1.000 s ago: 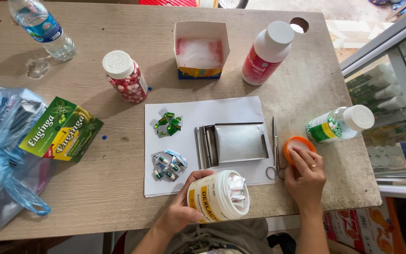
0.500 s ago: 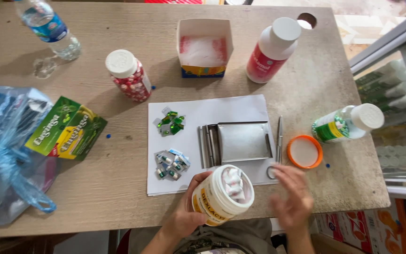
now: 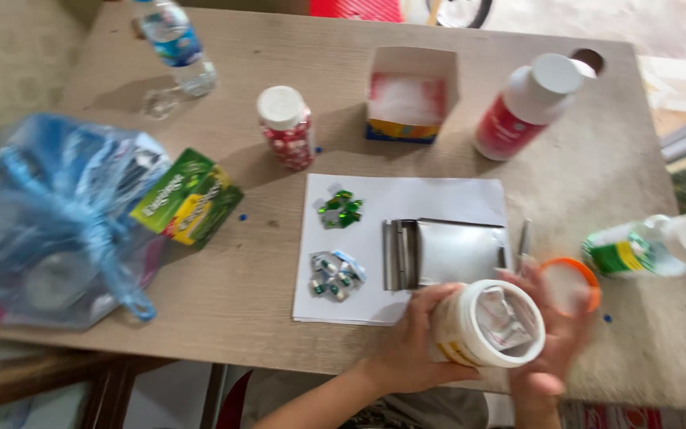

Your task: Organizing and counting pills using a tray and containers.

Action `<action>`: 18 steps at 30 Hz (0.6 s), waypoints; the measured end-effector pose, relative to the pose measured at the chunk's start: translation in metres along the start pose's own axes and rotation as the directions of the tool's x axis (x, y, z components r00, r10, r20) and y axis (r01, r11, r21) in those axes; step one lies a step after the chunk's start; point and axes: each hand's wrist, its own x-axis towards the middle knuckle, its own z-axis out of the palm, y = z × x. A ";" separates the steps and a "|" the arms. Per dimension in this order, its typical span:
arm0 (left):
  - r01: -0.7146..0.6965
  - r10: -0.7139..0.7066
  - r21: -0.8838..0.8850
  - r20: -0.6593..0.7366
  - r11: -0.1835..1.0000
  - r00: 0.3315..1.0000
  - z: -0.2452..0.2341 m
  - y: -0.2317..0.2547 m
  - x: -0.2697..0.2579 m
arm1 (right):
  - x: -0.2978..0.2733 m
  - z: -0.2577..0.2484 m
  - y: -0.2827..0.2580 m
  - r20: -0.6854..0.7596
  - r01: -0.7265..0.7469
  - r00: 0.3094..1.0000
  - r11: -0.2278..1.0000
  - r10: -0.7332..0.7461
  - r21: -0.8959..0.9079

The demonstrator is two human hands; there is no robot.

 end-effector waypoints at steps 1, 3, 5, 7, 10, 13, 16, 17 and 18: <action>0.003 -0.003 0.017 -0.023 1.000 1.000 0.000 -0.002 -0.002 | 0.002 -0.011 0.008 0.024 -0.005 1.000 1.000 0.005 0.015; -0.008 0.005 -0.077 -0.030 0.997 1.000 0.002 -0.007 -0.004 | 0.006 -0.037 0.023 -0.168 0.169 0.969 0.982 -0.180 -0.079; 0.061 -0.062 -0.096 -0.011 0.994 0.998 -0.008 0.001 -0.004 | 0.014 -0.077 0.044 -0.245 0.072 0.967 0.997 -0.076 -0.023; 0.128 -0.127 -0.119 0.022 0.985 0.992 -0.013 0.006 -0.004 | 0.017 -0.102 0.060 -0.323 -0.021 0.946 0.999 0.031 0.034; 0.198 -0.198 -0.396 0.042 0.897 0.979 -0.015 0.008 -0.001 | 0.017 -0.109 0.073 -0.329 -0.072 0.939 0.994 0.096 0.085; 0.262 -0.269 -0.501 0.061 0.824 0.961 -0.015 0.009 0.001 | 0.014 -0.105 0.073 -0.334 -0.064 0.939 0.996 0.080 0.057; 0.299 -0.285 -0.431 0.099 0.851 0.953 -0.013 0.004 -0.002 | 0.015 -0.095 0.066 -0.289 -0.039 0.957 0.998 0.025 -0.041; 0.294 -0.281 -0.455 0.098 0.841 0.955 -0.012 0.004 -0.002 | 0.015 -0.090 0.063 -0.297 -0.046 0.955 0.995 0.019 -0.085; 0.288 -0.276 -0.478 0.098 0.830 0.956 -0.011 0.003 -0.002 | 0.016 -0.084 0.059 -0.305 -0.053 0.952 0.990 0.011 -0.128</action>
